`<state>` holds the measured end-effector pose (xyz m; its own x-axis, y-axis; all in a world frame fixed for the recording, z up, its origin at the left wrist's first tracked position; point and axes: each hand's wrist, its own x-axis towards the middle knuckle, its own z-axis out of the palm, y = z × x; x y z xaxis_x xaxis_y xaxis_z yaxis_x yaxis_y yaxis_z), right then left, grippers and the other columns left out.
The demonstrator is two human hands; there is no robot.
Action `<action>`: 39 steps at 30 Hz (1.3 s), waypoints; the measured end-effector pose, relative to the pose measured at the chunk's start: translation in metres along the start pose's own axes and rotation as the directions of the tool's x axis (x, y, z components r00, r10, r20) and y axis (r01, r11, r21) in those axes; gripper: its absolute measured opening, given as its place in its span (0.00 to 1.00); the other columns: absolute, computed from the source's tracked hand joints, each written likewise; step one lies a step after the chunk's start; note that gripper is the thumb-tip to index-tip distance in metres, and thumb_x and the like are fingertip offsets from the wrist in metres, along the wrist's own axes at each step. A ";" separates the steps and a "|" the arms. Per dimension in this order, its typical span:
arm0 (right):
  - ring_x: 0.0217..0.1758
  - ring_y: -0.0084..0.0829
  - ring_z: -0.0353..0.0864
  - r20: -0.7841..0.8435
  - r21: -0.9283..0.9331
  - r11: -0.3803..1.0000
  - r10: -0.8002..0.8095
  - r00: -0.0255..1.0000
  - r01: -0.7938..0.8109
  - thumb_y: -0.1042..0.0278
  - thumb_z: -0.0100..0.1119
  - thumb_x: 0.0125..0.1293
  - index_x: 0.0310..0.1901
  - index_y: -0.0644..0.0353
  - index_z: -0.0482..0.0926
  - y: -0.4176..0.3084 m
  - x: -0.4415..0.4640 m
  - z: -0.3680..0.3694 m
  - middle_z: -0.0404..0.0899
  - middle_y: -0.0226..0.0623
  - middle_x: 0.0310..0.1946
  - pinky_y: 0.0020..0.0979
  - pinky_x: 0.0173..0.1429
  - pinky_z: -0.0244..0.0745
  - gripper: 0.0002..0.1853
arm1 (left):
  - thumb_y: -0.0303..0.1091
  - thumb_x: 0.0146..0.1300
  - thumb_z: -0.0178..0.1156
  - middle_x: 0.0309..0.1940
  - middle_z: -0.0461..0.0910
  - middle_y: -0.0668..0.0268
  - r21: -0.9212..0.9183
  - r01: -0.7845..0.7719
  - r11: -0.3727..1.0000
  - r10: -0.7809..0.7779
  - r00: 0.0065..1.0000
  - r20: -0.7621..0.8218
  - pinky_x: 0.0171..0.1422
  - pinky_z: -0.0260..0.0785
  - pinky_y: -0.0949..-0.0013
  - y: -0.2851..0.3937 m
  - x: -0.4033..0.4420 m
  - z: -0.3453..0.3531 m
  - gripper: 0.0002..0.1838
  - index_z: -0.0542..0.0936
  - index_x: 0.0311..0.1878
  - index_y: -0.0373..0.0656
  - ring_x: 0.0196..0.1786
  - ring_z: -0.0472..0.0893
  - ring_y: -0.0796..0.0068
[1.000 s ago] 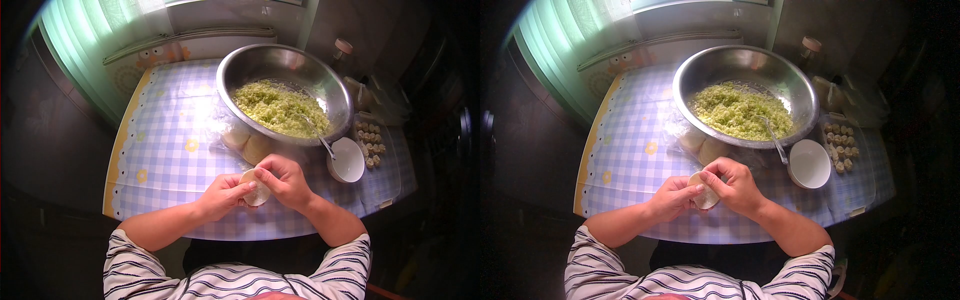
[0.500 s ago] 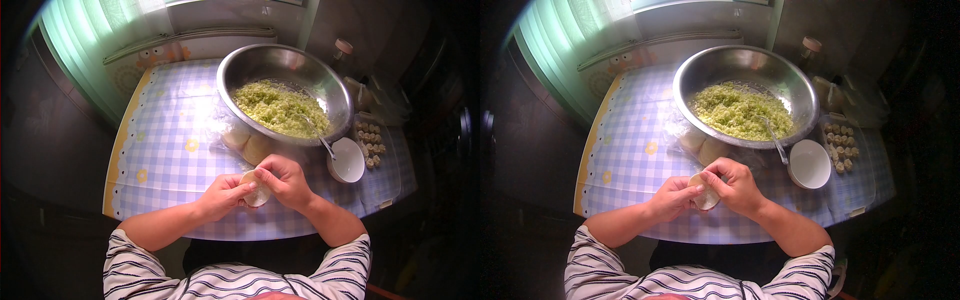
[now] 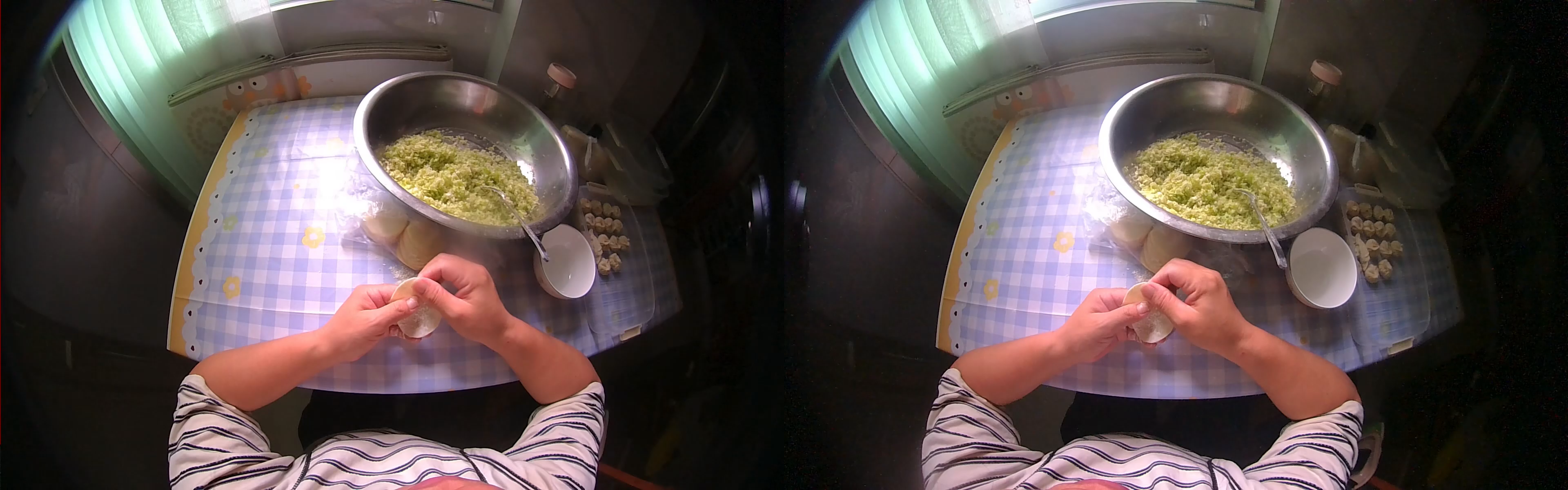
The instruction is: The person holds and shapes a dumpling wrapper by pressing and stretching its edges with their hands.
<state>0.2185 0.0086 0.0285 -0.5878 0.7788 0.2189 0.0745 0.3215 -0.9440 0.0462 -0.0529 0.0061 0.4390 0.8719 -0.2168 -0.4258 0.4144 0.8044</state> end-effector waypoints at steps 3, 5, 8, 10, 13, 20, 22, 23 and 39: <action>0.30 0.24 0.74 -0.001 0.009 1.000 0.001 1.000 0.000 0.68 0.58 0.60 0.30 0.64 0.78 0.000 0.000 0.000 0.76 0.36 0.27 0.25 0.35 0.69 0.08 | 0.38 0.66 0.51 0.40 0.77 0.61 0.004 0.001 1.000 -0.001 1.000 -0.003 0.45 0.73 0.67 0.000 0.000 0.001 0.15 0.74 0.47 0.35 0.42 0.77 0.73; 0.30 0.24 0.74 0.004 0.012 1.000 0.008 1.000 -0.009 0.68 0.58 0.60 0.30 0.64 0.78 -0.001 0.000 0.001 0.76 0.36 0.27 0.25 0.35 0.69 0.08 | 0.38 0.66 0.51 0.40 0.77 0.61 0.003 0.002 1.000 -0.002 1.000 -0.006 0.45 0.73 0.67 -0.001 0.000 0.000 0.15 0.74 0.48 0.35 0.42 0.77 0.73; 0.30 0.24 0.75 0.015 0.011 0.999 0.034 0.999 -0.034 0.68 0.58 0.60 0.30 0.65 0.78 -0.003 0.000 0.001 0.76 0.36 0.27 0.26 0.35 0.69 0.08 | 0.38 0.66 0.51 0.41 0.77 0.61 -0.005 -0.004 1.000 0.004 1.000 0.005 0.45 0.73 0.67 -0.002 0.000 -0.002 0.15 0.74 0.48 0.35 0.43 0.77 0.73; 0.30 0.24 0.75 0.015 -0.002 0.999 0.038 0.999 -0.038 0.68 0.58 0.60 0.30 0.65 0.78 -0.002 0.000 0.001 0.76 0.36 0.26 0.26 0.35 0.69 0.08 | 0.38 0.66 0.51 0.41 0.77 0.61 0.004 0.000 1.000 0.000 1.000 0.008 0.45 0.73 0.67 -0.002 0.000 -0.002 0.16 0.74 0.48 0.35 0.43 0.77 0.73; 0.29 0.25 0.75 0.003 -0.028 1.000 0.001 1.000 -0.001 0.69 0.58 0.59 0.30 0.65 0.77 -0.001 0.000 0.001 0.76 0.37 0.26 0.26 0.35 0.69 0.07 | 0.38 0.66 0.51 0.41 0.77 0.61 -0.002 -0.004 1.000 0.004 1.000 0.011 0.45 0.73 0.67 -0.003 0.001 -0.003 0.16 0.74 0.48 0.35 0.43 0.77 0.72; 0.32 0.18 0.72 -0.001 0.045 0.999 0.019 1.000 -0.019 0.68 0.57 0.62 0.32 0.63 0.76 0.000 -0.001 0.000 0.76 0.30 0.28 0.22 0.37 0.68 0.07 | 0.40 0.65 0.53 0.38 0.78 0.63 -0.013 0.007 1.000 -0.008 1.000 -0.009 0.44 0.73 0.73 0.003 -0.001 0.004 0.15 0.76 0.45 0.36 0.40 0.78 0.76; 0.33 0.17 0.72 -0.004 0.099 0.994 0.050 0.999 -0.050 0.68 0.57 0.63 0.33 0.63 0.76 -0.001 -0.001 0.000 0.75 0.29 0.28 0.21 0.37 0.68 0.07 | 0.40 0.65 0.53 0.38 0.78 0.63 0.001 0.012 1.000 -0.012 1.000 -0.009 0.44 0.73 0.74 0.004 -0.001 0.003 0.15 0.76 0.45 0.36 0.40 0.79 0.76; 0.33 0.17 0.72 0.003 0.080 0.995 0.051 0.999 -0.051 0.68 0.57 0.63 0.33 0.63 0.76 -0.002 -0.001 0.001 0.75 0.29 0.28 0.21 0.37 0.68 0.07 | 0.40 0.65 0.53 0.38 0.78 0.63 0.007 0.014 1.000 -0.013 1.000 -0.010 0.44 0.73 0.74 0.004 -0.001 0.003 0.15 0.76 0.45 0.36 0.40 0.79 0.75; 0.28 0.19 0.73 -0.005 0.079 0.995 0.065 0.998 -0.065 0.68 0.59 0.60 0.30 0.64 0.77 0.005 -0.002 0.004 0.76 0.33 0.26 0.23 0.33 0.69 0.08 | 0.40 0.65 0.53 0.39 0.78 0.63 0.019 -0.004 1.000 0.004 1.000 0.005 0.46 0.73 0.72 0.003 -0.001 0.000 0.16 0.75 0.47 0.37 0.41 0.78 0.75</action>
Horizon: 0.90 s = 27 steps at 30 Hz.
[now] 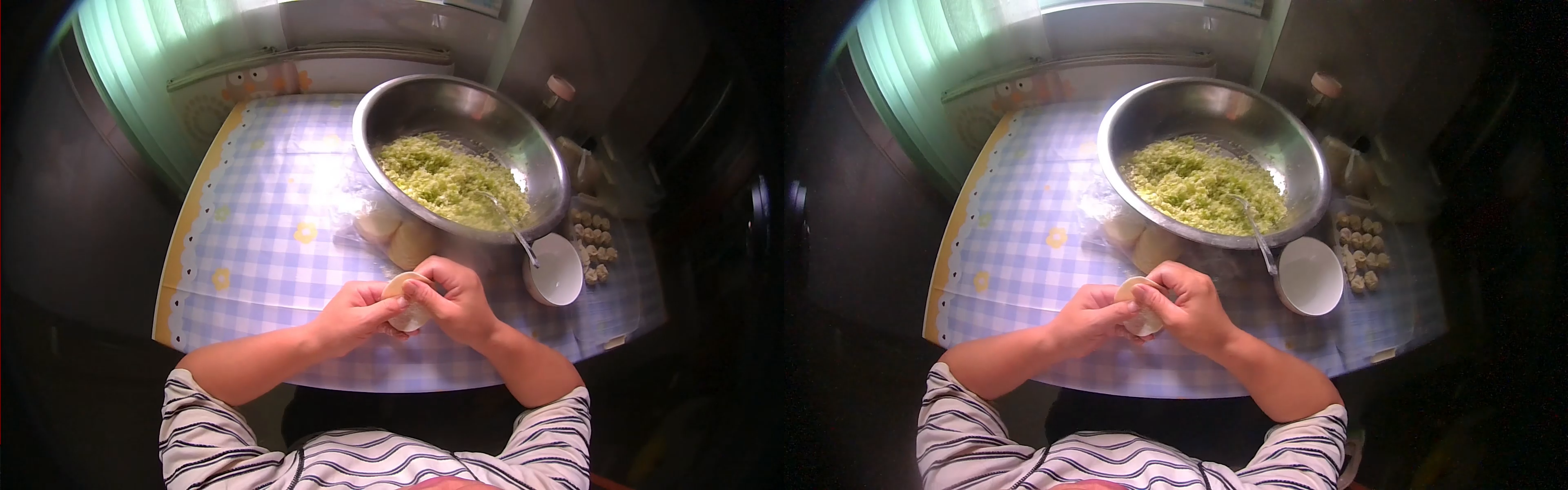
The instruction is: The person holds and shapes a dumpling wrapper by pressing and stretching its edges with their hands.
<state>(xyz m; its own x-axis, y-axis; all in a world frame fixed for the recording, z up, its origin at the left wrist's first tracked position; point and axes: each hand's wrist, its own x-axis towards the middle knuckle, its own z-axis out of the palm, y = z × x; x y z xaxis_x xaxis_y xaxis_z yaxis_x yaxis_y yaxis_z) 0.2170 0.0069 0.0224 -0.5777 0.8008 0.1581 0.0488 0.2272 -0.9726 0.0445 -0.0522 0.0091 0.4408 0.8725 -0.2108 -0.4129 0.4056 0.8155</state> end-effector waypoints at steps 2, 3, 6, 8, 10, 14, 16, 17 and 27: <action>0.29 0.19 0.73 -0.002 0.027 0.999 0.028 1.000 -0.028 0.68 0.59 0.60 0.30 0.64 0.77 -0.001 0.000 0.001 0.76 0.33 0.26 0.23 0.34 0.69 0.08 | 0.41 0.65 0.53 0.39 0.78 0.63 0.001 0.002 1.000 -0.002 1.000 0.010 0.45 0.73 0.72 0.000 0.001 0.000 0.16 0.76 0.47 0.37 0.41 0.78 0.75; 0.29 0.18 0.73 -0.008 0.024 0.999 0.025 1.000 -0.025 0.68 0.59 0.60 0.30 0.64 0.77 -0.002 0.001 0.001 0.76 0.32 0.26 0.23 0.34 0.69 0.08 | 0.41 0.65 0.53 0.39 0.78 0.63 0.002 0.002 1.000 -0.003 1.000 0.007 0.45 0.73 0.72 -0.001 0.001 -0.001 0.16 0.76 0.46 0.37 0.40 0.78 0.75; 0.30 0.16 0.72 0.007 -0.002 1.000 0.007 1.000 -0.007 0.68 0.57 0.62 0.31 0.63 0.77 -0.004 0.001 -0.001 0.75 0.29 0.27 0.20 0.35 0.68 0.08 | 0.41 0.65 0.54 0.38 0.78 0.64 0.005 0.006 1.000 -0.006 1.000 -0.001 0.44 0.73 0.73 -0.002 0.001 -0.001 0.16 0.76 0.46 0.38 0.40 0.78 0.76; 0.31 0.15 0.71 0.020 -0.005 1.000 -0.002 1.000 0.002 0.68 0.56 0.63 0.32 0.63 0.76 -0.003 0.000 -0.002 0.75 0.27 0.28 0.19 0.35 0.68 0.07 | 0.41 0.65 0.54 0.38 0.78 0.64 0.006 0.009 1.000 -0.009 1.000 -0.005 0.44 0.73 0.73 0.000 0.000 0.001 0.16 0.76 0.46 0.37 0.39 0.78 0.76; 0.31 0.15 0.71 0.028 0.009 1.000 -0.007 1.000 0.007 0.68 0.56 0.63 0.32 0.63 0.76 0.000 0.000 -0.002 0.75 0.27 0.28 0.19 0.35 0.68 0.07 | 0.40 0.65 0.54 0.38 0.78 0.63 -0.010 0.008 1.000 -0.007 1.000 0.014 0.44 0.73 0.73 0.001 -0.001 0.001 0.16 0.76 0.46 0.37 0.40 0.78 0.75; 0.30 0.19 0.74 0.010 0.030 1.000 0.006 1.000 -0.006 0.69 0.56 0.62 0.30 0.65 0.77 0.000 0.001 -0.001 0.76 0.33 0.27 0.23 0.34 0.69 0.08 | 0.40 0.65 0.53 0.38 0.78 0.62 -0.019 0.018 1.000 -0.017 1.000 0.017 0.44 0.73 0.73 0.001 -0.001 0.003 0.16 0.76 0.46 0.36 0.40 0.78 0.75; 0.30 0.19 0.74 0.013 0.050 0.999 0.018 1.000 -0.019 0.68 0.56 0.62 0.30 0.65 0.77 0.001 0.001 -0.001 0.76 0.33 0.27 0.23 0.35 0.69 0.08 | 0.40 0.65 0.53 0.38 0.78 0.62 -0.009 0.020 1.000 -0.020 1.000 0.021 0.44 0.74 0.72 0.001 -0.001 0.001 0.16 0.76 0.46 0.36 0.40 0.78 0.75; 0.31 0.18 0.73 0.018 0.043 0.999 0.007 1.000 -0.008 0.68 0.55 0.63 0.31 0.65 0.77 0.001 0.001 -0.002 0.75 0.31 0.27 0.22 0.35 0.68 0.09 | 0.40 0.65 0.53 0.38 0.78 0.62 -0.003 0.022 1.000 -0.022 1.000 0.023 0.44 0.74 0.72 0.000 -0.001 0.001 0.16 0.76 0.46 0.36 0.41 0.79 0.75; 0.30 0.16 0.70 0.035 -0.042 0.997 -0.058 0.998 0.060 0.66 0.54 0.65 0.30 0.64 0.76 -0.004 0.001 -0.003 0.73 0.28 0.26 0.20 0.34 0.66 0.10 | 0.39 0.66 0.52 0.38 0.78 0.62 0.048 0.033 0.998 -0.035 0.998 0.047 0.45 0.74 0.72 0.001 -0.002 0.001 0.15 0.76 0.45 0.35 0.41 0.79 0.75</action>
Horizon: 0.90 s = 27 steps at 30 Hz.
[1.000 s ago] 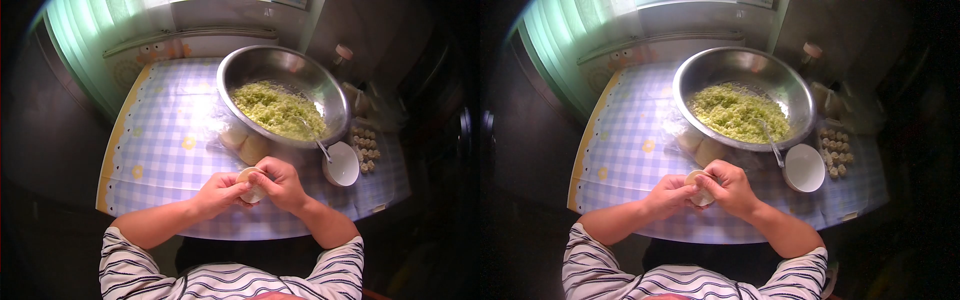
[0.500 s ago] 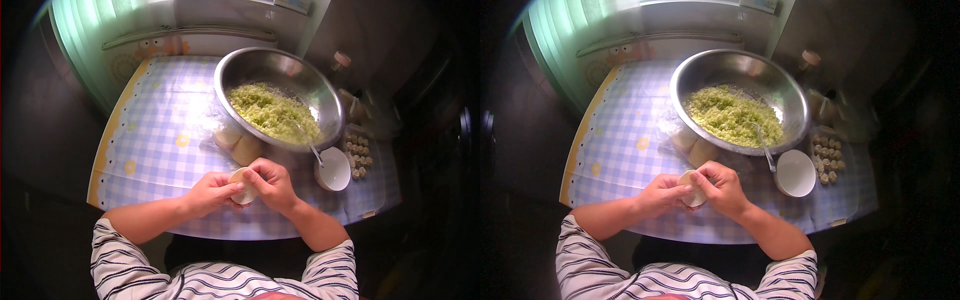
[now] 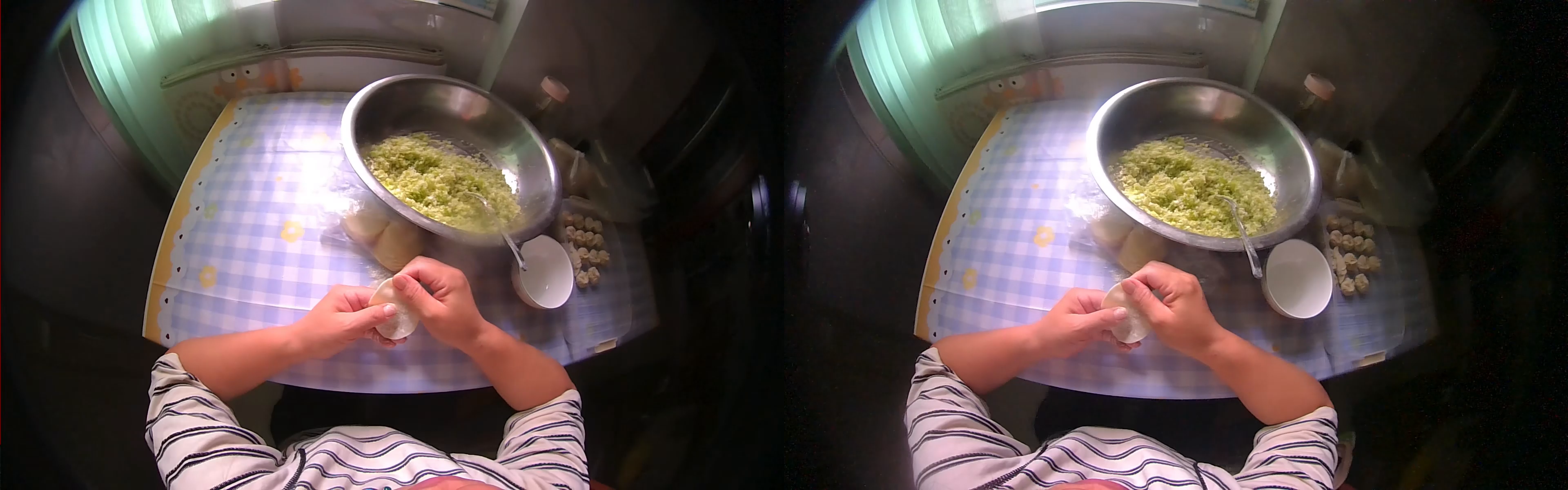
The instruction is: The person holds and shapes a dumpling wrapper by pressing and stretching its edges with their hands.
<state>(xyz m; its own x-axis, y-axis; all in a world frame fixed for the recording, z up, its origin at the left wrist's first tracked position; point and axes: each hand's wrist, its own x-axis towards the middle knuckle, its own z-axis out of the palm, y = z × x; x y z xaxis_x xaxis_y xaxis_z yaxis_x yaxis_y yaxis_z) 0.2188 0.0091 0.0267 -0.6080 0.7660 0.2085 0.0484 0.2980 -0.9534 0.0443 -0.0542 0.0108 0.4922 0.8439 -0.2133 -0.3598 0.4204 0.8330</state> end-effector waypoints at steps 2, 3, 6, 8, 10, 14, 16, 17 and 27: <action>0.29 0.18 0.71 -0.003 0.007 1.000 0.007 1.000 -0.007 0.67 0.54 0.64 0.30 0.64 0.76 0.000 0.000 0.000 0.74 0.30 0.26 0.21 0.34 0.67 0.09 | 0.38 0.66 0.52 0.38 0.79 0.61 0.001 0.002 1.000 -0.002 1.000 -0.004 0.45 0.74 0.72 0.003 -0.001 0.003 0.15 0.76 0.45 0.35 0.41 0.79 0.75; 0.29 0.19 0.72 -0.009 0.014 1.000 0.016 1.000 -0.016 0.68 0.54 0.63 0.30 0.64 0.77 0.000 0.000 0.000 0.74 0.32 0.26 0.23 0.33 0.68 0.09 | 0.38 0.66 0.51 0.38 0.78 0.61 -0.002 0.007 1.000 -0.007 1.000 -0.005 0.46 0.74 0.71 0.003 -0.001 0.003 0.15 0.76 0.45 0.34 0.42 0.79 0.74; 0.29 0.20 0.73 -0.006 0.082 0.995 0.062 0.998 -0.061 0.68 0.55 0.63 0.30 0.65 0.77 0.002 -0.001 0.001 0.75 0.33 0.26 0.24 0.33 0.69 0.09 | 0.37 0.66 0.51 0.39 0.78 0.60 -0.015 0.010 1.000 -0.010 1.000 0.000 0.46 0.73 0.69 0.002 -0.002 0.002 0.15 0.75 0.46 0.34 0.42 0.79 0.71; 0.29 0.20 0.73 0.005 0.131 0.987 0.088 0.996 -0.088 0.68 0.55 0.63 0.30 0.65 0.77 0.002 0.000 0.002 0.76 0.33 0.26 0.23 0.33 0.69 0.09 | 0.37 0.66 0.51 0.39 0.78 0.60 -0.019 0.008 1.000 -0.008 1.000 0.011 0.47 0.73 0.68 0.001 -0.001 0.001 0.15 0.75 0.46 0.34 0.43 0.79 0.71; 0.29 0.19 0.74 0.019 0.167 0.981 0.099 0.995 -0.101 0.67 0.55 0.63 0.30 0.65 0.78 0.000 0.000 0.003 0.76 0.33 0.26 0.23 0.33 0.69 0.09 | 0.38 0.66 0.51 0.37 0.78 0.61 -0.052 -0.004 0.999 0.004 1.000 0.002 0.45 0.73 0.71 0.001 -0.001 0.003 0.15 0.76 0.45 0.34 0.40 0.79 0.74; 0.29 0.20 0.74 0.039 0.045 0.997 0.059 0.997 -0.061 0.66 0.56 0.63 0.31 0.64 0.78 0.000 -0.001 0.000 0.76 0.33 0.26 0.23 0.33 0.69 0.09 | 0.39 0.66 0.52 0.36 0.78 0.62 -0.048 -0.014 0.999 0.014 1.000 0.004 0.44 0.72 0.73 -0.001 0.000 0.003 0.15 0.76 0.43 0.35 0.39 0.78 0.75; 0.30 0.20 0.74 0.037 -0.037 0.999 0.009 0.999 -0.007 0.66 0.56 0.63 0.31 0.64 0.78 -0.001 -0.001 0.000 0.76 0.33 0.26 0.23 0.33 0.69 0.09 | 0.39 0.66 0.52 0.36 0.78 0.62 -0.038 -0.018 0.999 0.019 1.000 0.014 0.44 0.72 0.73 -0.001 0.000 0.003 0.15 0.76 0.44 0.35 0.39 0.78 0.76; 0.30 0.20 0.74 0.035 -0.043 0.999 0.002 0.999 -0.001 0.66 0.56 0.63 0.31 0.64 0.78 -0.001 -0.001 -0.001 0.76 0.33 0.26 0.23 0.33 0.69 0.09 | 0.39 0.66 0.52 0.37 0.78 0.62 -0.033 -0.021 0.999 0.022 1.000 0.019 0.44 0.72 0.73 -0.001 0.000 0.003 0.15 0.76 0.44 0.35 0.39 0.78 0.76; 0.29 0.20 0.75 0.023 0.091 0.990 0.103 0.994 -0.105 0.68 0.57 0.62 0.31 0.64 0.78 -0.004 -0.002 0.003 0.77 0.34 0.27 0.23 0.33 0.70 0.08 | 0.37 0.67 0.51 0.39 0.77 0.61 -0.040 -0.037 0.998 0.037 0.999 -0.018 0.45 0.71 0.69 -0.001 0.000 0.001 0.15 0.75 0.46 0.35 0.41 0.77 0.73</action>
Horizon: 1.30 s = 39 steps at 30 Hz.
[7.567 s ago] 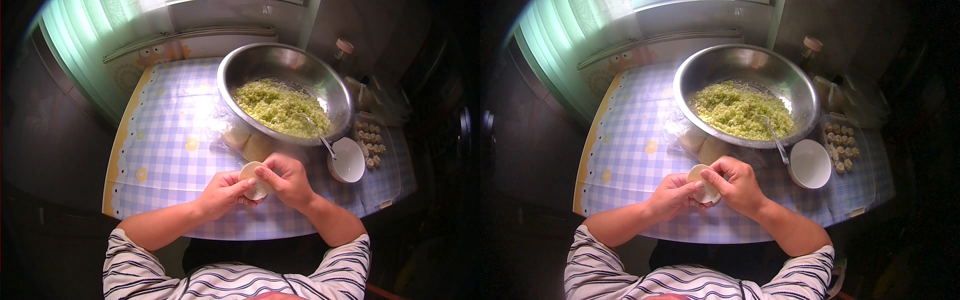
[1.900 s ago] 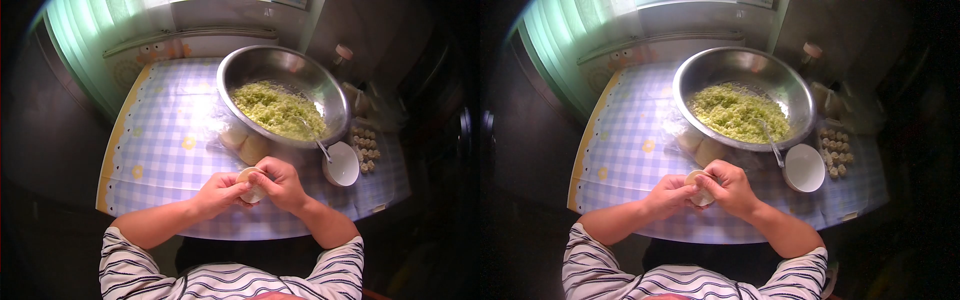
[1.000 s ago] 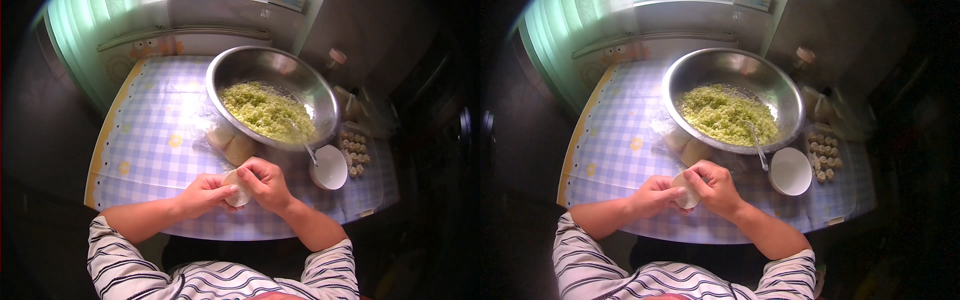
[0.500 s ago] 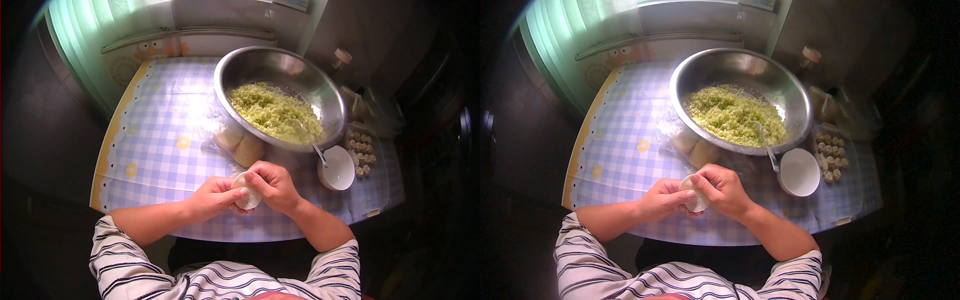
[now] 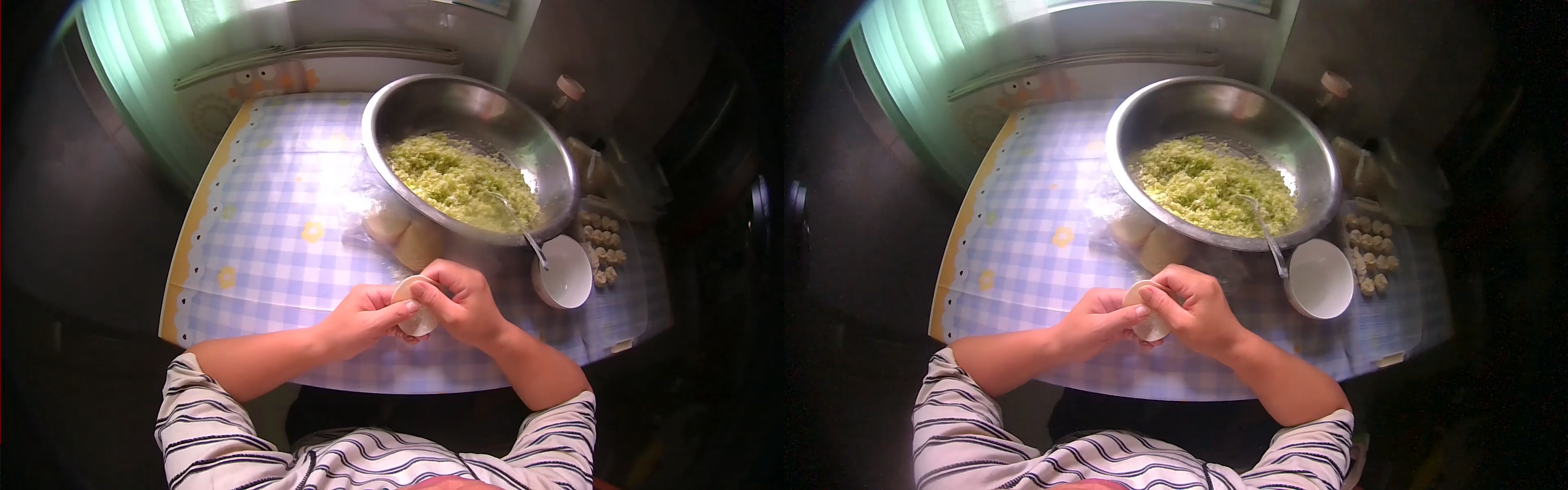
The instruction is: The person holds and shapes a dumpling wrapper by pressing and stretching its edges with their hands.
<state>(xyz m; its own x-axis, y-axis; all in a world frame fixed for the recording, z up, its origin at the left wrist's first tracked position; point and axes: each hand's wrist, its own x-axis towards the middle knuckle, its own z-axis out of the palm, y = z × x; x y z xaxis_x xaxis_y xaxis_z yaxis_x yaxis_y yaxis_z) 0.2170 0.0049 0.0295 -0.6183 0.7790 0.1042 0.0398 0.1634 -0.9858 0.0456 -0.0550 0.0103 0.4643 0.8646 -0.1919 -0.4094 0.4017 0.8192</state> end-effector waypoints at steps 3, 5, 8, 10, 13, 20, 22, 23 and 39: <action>0.30 0.19 0.73 0.005 -0.097 0.992 -0.083 0.997 0.083 0.69 0.57 0.62 0.31 0.63 0.77 0.000 0.001 -0.002 0.75 0.31 0.27 0.22 0.34 0.69 0.07 | 0.38 0.66 0.51 0.39 0.77 0.61 -0.007 -0.003 1.000 0.003 1.000 -0.001 0.44 0.70 0.69 -0.001 0.000 0.000 0.15 0.75 0.46 0.35 0.41 0.77 0.73; 0.30 0.18 0.72 0.006 -0.133 0.984 -0.120 0.993 0.120 0.69 0.57 0.63 0.30 0.63 0.77 0.001 0.001 -0.002 0.75 0.30 0.27 0.22 0.34 0.68 0.07 | 0.38 0.66 0.51 0.39 0.77 0.61 -0.021 -0.014 1.000 0.014 1.000 0.018 0.44 0.70 0.69 -0.002 0.001 -0.001 0.15 0.75 0.46 0.35 0.41 0.77 0.73; 0.30 0.20 0.73 -0.016 -0.130 0.984 -0.122 0.992 0.119 0.70 0.57 0.61 0.30 0.63 0.77 0.002 0.000 -0.001 0.75 0.32 0.26 0.23 0.34 0.68 0.06 | 0.41 0.66 0.52 0.38 0.78 0.65 -0.006 -0.025 1.000 0.025 0.999 0.026 0.44 0.72 0.72 -0.003 0.002 -0.003 0.15 0.76 0.46 0.38 0.39 0.78 0.76; 0.28 0.23 0.74 -0.043 -0.106 0.989 -0.112 0.993 0.107 0.70 0.58 0.59 0.30 0.63 0.78 0.002 0.000 0.000 0.75 0.35 0.26 0.25 0.33 0.69 0.06 | 0.41 0.65 0.53 0.38 0.78 0.65 0.013 -0.019 1.000 0.019 1.000 0.021 0.44 0.72 0.72 -0.003 0.003 -0.003 0.15 0.76 0.46 0.39 0.40 0.78 0.76; 0.29 0.23 0.74 -0.042 -0.111 0.986 -0.134 0.990 0.129 0.70 0.58 0.59 0.30 0.63 0.78 0.005 0.002 0.000 0.75 0.35 0.26 0.25 0.34 0.69 0.06 | 0.42 0.65 0.53 0.37 0.78 0.65 0.030 -0.012 0.999 0.012 1.000 0.009 0.44 0.72 0.72 -0.003 0.003 -0.003 0.16 0.76 0.46 0.39 0.39 0.78 0.76; 0.29 0.23 0.74 -0.025 -0.103 0.988 -0.118 0.993 0.115 0.69 0.59 0.59 0.30 0.63 0.78 0.003 0.001 0.000 0.75 0.35 0.27 0.25 0.34 0.69 0.06 | 0.37 0.67 0.50 0.39 0.78 0.61 0.043 -0.034 0.998 0.034 0.999 0.000 0.45 0.72 0.68 -0.002 0.002 -0.002 0.15 0.75 0.46 0.35 0.41 0.78 0.72; 0.29 0.23 0.74 -0.025 -0.123 0.983 -0.140 0.990 0.136 0.69 0.59 0.59 0.30 0.63 0.78 0.002 0.001 0.000 0.75 0.34 0.27 0.25 0.34 0.69 0.06 | 0.37 0.67 0.50 0.39 0.77 0.61 0.047 -0.041 0.998 0.041 0.999 0.006 0.45 0.73 0.68 -0.001 0.001 -0.001 0.15 0.75 0.46 0.34 0.41 0.78 0.72; 0.29 0.23 0.74 -0.025 -0.126 0.982 -0.142 0.990 0.138 0.69 0.59 0.59 0.30 0.63 0.78 0.002 0.001 0.000 0.75 0.35 0.27 0.25 0.34 0.69 0.06 | 0.37 0.67 0.50 0.39 0.77 0.61 0.049 -0.044 0.998 0.043 0.999 0.009 0.45 0.73 0.68 -0.001 0.001 -0.001 0.14 0.75 0.46 0.34 0.41 0.78 0.72; 0.31 0.21 0.74 -0.012 -0.080 0.991 -0.113 0.994 0.111 0.69 0.57 0.61 0.31 0.64 0.78 0.004 0.001 -0.001 0.76 0.33 0.27 0.24 0.36 0.69 0.07 | 0.40 0.65 0.53 0.36 0.78 0.65 0.059 -0.058 0.997 0.057 0.998 0.010 0.43 0.73 0.72 -0.003 0.001 -0.002 0.15 0.77 0.45 0.38 0.38 0.78 0.77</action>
<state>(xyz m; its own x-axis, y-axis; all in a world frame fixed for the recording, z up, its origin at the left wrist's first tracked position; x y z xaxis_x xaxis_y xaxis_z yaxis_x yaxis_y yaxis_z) 0.2177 0.0070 0.0259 -0.6093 0.7629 0.2161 0.0336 0.2971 -0.9542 0.0460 -0.0543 0.0066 0.4476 0.8833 -0.1393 -0.3887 0.3325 0.8593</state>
